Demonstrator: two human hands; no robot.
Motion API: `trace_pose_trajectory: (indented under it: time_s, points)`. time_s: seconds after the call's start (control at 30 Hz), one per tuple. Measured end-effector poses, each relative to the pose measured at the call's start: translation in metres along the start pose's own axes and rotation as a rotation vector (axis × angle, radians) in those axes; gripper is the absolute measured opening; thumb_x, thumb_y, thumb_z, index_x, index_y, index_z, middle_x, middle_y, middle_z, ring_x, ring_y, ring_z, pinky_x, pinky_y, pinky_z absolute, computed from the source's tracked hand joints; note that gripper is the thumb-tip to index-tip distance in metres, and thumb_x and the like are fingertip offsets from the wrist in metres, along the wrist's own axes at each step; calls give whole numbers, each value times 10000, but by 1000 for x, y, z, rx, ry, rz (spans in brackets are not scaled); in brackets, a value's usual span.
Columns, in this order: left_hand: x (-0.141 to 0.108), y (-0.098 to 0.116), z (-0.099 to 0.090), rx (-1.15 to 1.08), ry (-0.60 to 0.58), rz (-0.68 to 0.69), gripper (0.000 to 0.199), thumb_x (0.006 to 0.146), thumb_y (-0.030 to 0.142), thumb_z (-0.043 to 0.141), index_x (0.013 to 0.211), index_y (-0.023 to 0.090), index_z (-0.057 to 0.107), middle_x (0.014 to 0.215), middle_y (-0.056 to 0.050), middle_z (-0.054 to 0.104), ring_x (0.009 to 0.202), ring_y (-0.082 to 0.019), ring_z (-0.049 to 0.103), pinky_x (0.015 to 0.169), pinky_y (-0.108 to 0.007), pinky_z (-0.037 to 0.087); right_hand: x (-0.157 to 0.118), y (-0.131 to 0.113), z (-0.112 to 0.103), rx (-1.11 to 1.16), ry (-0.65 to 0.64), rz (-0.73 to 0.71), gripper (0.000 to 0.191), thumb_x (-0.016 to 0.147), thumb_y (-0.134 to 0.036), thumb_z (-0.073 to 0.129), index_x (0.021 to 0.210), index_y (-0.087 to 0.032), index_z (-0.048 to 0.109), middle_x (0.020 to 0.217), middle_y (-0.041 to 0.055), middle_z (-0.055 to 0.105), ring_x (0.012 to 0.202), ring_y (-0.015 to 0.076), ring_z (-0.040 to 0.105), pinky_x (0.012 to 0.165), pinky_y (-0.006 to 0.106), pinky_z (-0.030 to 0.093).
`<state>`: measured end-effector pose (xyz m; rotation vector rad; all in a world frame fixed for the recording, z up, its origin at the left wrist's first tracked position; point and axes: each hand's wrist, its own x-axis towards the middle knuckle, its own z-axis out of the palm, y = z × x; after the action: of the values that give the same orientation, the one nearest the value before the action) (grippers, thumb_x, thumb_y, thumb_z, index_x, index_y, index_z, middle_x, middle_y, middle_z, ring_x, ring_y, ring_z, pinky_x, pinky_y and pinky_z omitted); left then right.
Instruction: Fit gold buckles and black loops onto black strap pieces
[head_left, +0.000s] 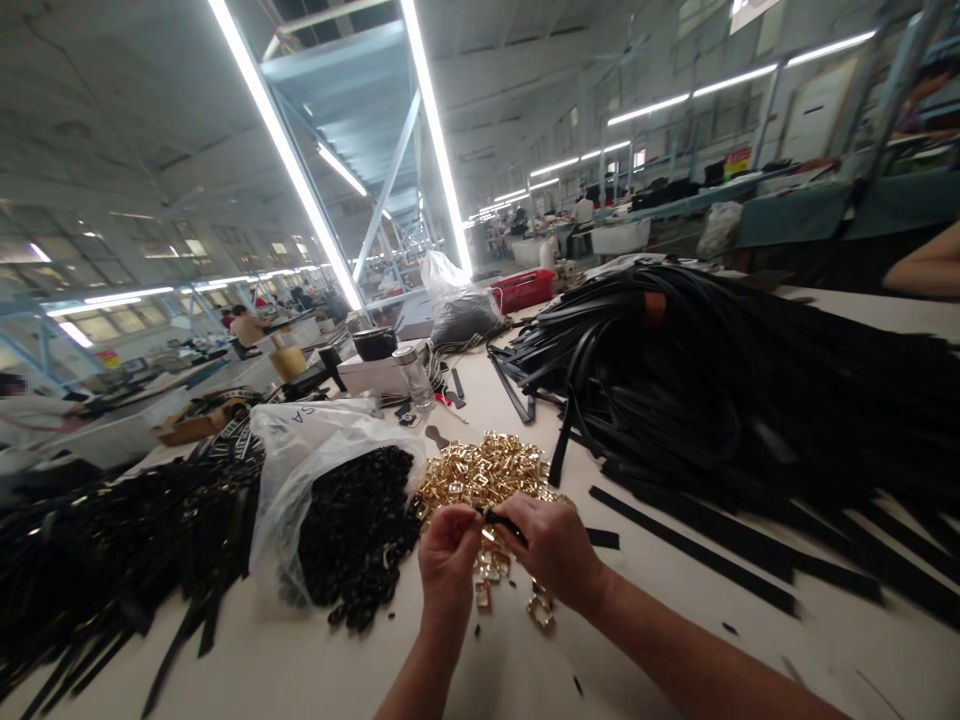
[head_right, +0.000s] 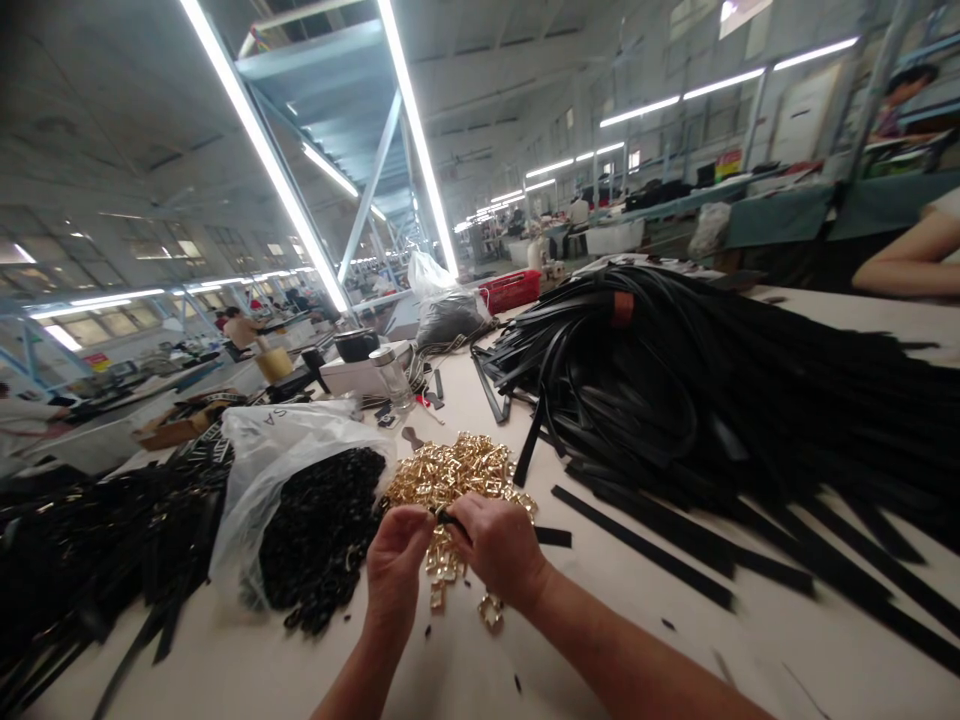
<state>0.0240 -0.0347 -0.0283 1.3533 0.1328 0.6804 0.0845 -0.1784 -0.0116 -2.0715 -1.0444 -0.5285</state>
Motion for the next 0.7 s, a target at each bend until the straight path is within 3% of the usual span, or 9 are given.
trace_pose_trajectory:
  time_s: [0.23,0.4,0.53,0.7]
  points:
    - [-3,2,-1,81,-56,122,122,757,257,758,782,181,666,783,-10,626,752,-146,584,717,-244,491,0,-1,-1,99,48,-24,145,947,-260,522,881,-187,629,772,25,648,702,160,606,652,257,368]
    - [2,9,-2,62,1,63,206,676,312,819,771,183,690,772,-26,655,756,-169,611,722,-244,521,-1,-8,-6,197,-27,136,93,871,-261,598,932,-207,643,842,24,675,750,170,618,693,255,408]
    - [12,9,-11,57,78,-11,327,562,384,875,757,184,704,764,-32,688,751,-188,636,719,-248,547,2,-9,-7,317,-142,322,95,839,-230,574,851,-209,666,758,-8,675,681,141,603,607,220,396]
    - [13,4,-17,81,13,-130,414,505,446,887,779,189,715,775,-43,722,776,-218,670,738,-266,562,3,-6,-6,222,-200,380,108,789,-204,567,763,-193,672,699,-11,661,636,132,579,555,212,354]
